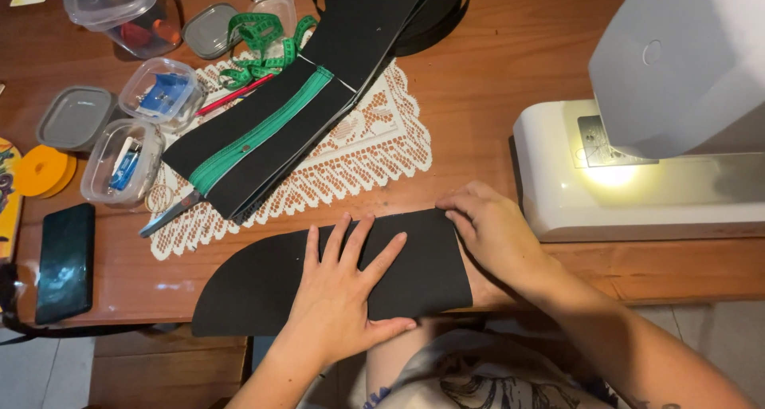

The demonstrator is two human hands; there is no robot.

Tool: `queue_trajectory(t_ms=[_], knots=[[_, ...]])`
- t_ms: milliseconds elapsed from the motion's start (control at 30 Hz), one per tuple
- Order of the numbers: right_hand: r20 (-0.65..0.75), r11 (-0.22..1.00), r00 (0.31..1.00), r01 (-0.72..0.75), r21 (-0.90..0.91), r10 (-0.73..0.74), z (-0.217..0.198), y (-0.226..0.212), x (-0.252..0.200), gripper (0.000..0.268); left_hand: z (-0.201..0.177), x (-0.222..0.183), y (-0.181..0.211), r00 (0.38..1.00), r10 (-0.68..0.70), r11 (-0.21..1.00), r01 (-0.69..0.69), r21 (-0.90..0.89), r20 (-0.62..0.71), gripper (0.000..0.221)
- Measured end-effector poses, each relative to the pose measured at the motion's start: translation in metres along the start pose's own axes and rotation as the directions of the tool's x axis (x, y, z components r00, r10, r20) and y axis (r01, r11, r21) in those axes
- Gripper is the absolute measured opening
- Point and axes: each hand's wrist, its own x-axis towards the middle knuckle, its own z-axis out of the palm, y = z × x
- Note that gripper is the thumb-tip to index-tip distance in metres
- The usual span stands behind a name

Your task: The person is aligning pieces of black fabric with green trim, pinning them together to prepare for sewing, and using scissors to trim the edges.

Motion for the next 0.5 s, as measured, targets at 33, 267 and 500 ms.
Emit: queue_trajectory(t_ms=[33, 267, 500], knots=[[-0.002, 1.0, 1.0, -0.001, -0.002, 0.001, -0.003, -0.002, -0.001, 0.023, 0.0, 0.001, 0.0, 1.0, 0.003, 1.0, -0.003, -0.001, -0.001, 0.113], [0.194, 0.961, 0.968, 0.196, -0.194, -0.158, -0.027, -0.019, 0.009, 0.036, -0.004, 0.005, -0.002, 0.999, 0.043, 0.996, -0.043, -0.08, 0.0, 0.108], [0.365, 0.83, 0.875, 0.442, -0.34, -0.317, -0.031, -0.008, 0.03, 0.019, -0.003, 0.011, -0.002, 0.993, 0.114, 0.983, -0.113, -0.144, -0.003, 0.105]])
